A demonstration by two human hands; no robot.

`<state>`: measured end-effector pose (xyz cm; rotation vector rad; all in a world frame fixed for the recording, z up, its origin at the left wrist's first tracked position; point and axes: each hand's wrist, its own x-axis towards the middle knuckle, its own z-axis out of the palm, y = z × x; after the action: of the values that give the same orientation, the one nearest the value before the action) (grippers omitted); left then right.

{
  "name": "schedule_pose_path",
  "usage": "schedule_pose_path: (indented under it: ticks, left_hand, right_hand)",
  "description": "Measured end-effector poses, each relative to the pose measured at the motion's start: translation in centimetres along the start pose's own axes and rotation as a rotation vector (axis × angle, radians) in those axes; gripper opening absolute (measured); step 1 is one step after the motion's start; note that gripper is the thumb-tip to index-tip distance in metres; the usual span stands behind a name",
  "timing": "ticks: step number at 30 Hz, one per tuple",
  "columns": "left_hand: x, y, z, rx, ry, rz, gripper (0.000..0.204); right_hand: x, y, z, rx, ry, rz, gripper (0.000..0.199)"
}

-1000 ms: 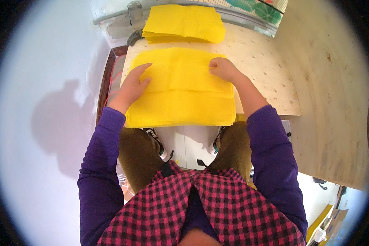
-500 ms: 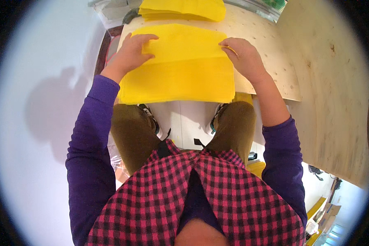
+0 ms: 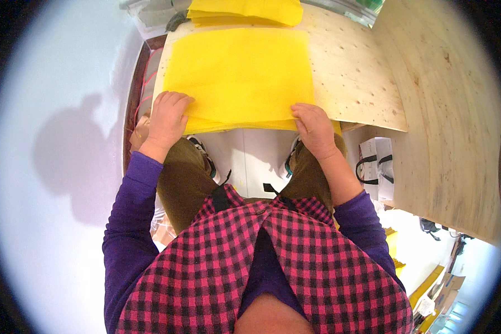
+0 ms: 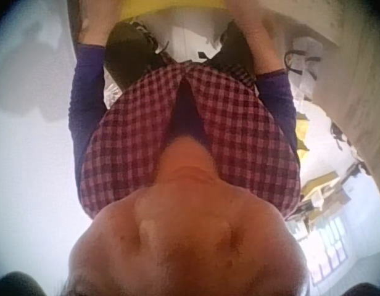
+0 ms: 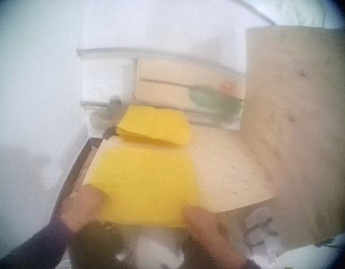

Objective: The person folds yellow cloths on a wooden table. They pick up a stack of cloths, unfold them, and fold them into smaller rectangles, stacking the folded pieces on the table.

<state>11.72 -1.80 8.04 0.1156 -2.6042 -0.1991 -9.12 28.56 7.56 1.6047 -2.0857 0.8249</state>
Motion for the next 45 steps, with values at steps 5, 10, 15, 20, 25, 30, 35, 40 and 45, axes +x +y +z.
schedule_pose_path:
  ticks: [5, 10, 15, 20, 25, 30, 35, 40, 45]
  left_hand:
    - [0.5, -1.0, 0.8, 0.008, 0.046, 0.046, 0.028]
    - [2.3, -1.7, 2.3, 0.060, 0.086, 0.062, 0.024]
    - [1.7, -1.6, 3.4, 0.037, 0.032, 0.050, 0.026]
    - [0.8, -0.8, 2.2, 0.058, -0.079, 0.038, 0.039]
    - [-1.0, -0.2, -0.1, 0.034, -0.037, 0.004, 0.045]
    - [-1.9, -2.3, 0.6, -0.789, 0.198, -0.688, 0.052]
    - [-0.8, -4.5, 1.4, -1.092, 0.147, -1.065, 0.064]
    - [0.5, -3.3, 1.9, -1.599, 0.202, -1.085, 0.056]
    - [0.3, -3.6, 2.6, -1.507, 0.188, -1.174, 0.051]
  right_hand:
    - [0.2, 0.1, 0.1, -0.030, -0.061, 0.068, 0.020]
    - [0.7, 0.7, 0.1, -0.074, -0.037, 0.083, 0.020]
    - [-0.1, 0.9, 0.1, -0.069, -0.139, 0.126, 0.021]
    - [-1.0, 1.0, 0.3, -0.012, -0.137, 0.096, 0.024]
    - [-1.8, 1.7, 0.8, 0.095, -0.053, 0.387, 0.037]
    - [-1.2, 3.6, 1.2, 0.579, 0.070, 1.007, 0.061]
    - [1.8, 4.7, 1.7, 0.839, 0.053, 1.158, 0.078]
    - [5.1, 6.0, 2.3, 1.186, 0.031, 1.257, 0.070]
    - [7.2, 6.6, 3.5, 1.150, -0.005, 1.228, 0.060]
